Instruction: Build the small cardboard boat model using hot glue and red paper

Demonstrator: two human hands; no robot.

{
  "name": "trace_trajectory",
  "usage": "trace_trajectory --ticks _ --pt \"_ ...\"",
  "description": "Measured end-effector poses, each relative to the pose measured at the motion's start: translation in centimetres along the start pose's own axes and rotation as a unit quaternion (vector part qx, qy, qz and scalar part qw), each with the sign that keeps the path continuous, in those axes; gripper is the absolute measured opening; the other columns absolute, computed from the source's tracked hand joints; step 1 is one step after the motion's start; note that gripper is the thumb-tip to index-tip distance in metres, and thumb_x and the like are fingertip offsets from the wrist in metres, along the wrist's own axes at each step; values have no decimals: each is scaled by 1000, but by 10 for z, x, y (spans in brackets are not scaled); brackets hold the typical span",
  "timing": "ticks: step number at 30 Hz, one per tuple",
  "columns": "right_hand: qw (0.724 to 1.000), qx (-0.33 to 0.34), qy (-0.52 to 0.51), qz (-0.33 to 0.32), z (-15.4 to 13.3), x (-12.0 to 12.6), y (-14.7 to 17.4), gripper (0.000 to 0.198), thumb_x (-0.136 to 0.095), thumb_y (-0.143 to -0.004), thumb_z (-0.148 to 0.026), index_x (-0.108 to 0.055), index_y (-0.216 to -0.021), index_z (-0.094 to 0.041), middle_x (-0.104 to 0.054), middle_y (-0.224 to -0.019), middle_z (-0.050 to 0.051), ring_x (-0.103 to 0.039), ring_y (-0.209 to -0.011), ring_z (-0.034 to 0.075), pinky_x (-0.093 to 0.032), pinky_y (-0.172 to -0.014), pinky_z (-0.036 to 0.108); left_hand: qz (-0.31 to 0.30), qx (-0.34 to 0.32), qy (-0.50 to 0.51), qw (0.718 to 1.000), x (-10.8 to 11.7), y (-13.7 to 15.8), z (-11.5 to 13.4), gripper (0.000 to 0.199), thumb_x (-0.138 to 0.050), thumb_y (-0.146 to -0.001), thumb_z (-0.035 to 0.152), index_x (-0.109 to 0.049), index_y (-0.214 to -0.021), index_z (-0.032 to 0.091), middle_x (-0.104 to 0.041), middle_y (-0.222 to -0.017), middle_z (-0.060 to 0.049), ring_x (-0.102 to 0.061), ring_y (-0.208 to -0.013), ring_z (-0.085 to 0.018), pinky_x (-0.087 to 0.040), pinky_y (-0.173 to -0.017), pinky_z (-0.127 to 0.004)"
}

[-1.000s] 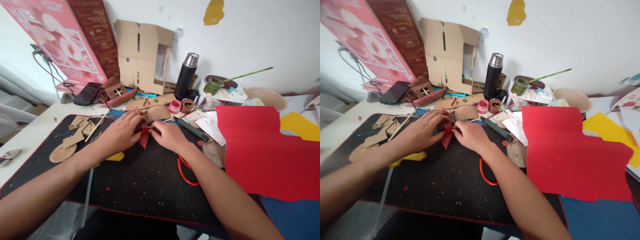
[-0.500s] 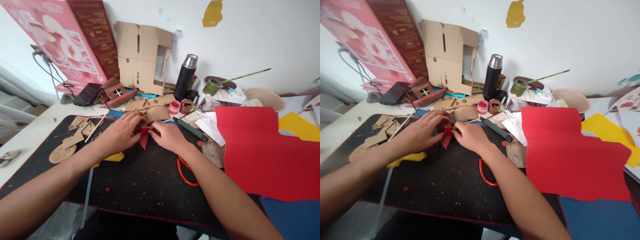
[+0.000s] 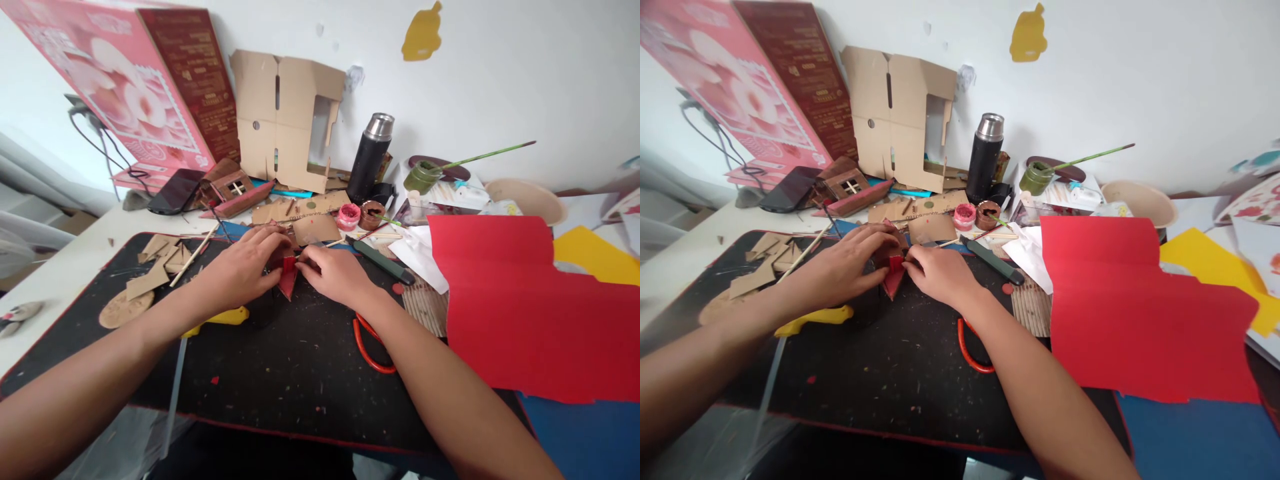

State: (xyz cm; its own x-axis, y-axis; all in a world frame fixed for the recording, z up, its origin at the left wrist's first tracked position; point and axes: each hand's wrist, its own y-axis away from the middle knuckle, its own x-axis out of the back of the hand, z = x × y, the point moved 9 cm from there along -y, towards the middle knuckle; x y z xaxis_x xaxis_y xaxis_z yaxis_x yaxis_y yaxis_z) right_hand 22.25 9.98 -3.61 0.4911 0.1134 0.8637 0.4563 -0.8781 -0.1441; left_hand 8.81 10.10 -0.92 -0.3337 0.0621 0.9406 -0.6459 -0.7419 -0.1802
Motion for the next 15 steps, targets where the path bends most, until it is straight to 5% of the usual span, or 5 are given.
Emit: trace_trajectory --ticks 15 --pt "1000 5 15 -3 0 -2 0 15 -65 -110 -32 -75 -110 -21 -81 -95 7 -69 -82 20 -34 -69 32 -4 6 3 1000 0 -1 -1 38 -57 -97 28 -59 -134 22 -62 -150 -16 -51 -151 -35 -43 -127 -58"
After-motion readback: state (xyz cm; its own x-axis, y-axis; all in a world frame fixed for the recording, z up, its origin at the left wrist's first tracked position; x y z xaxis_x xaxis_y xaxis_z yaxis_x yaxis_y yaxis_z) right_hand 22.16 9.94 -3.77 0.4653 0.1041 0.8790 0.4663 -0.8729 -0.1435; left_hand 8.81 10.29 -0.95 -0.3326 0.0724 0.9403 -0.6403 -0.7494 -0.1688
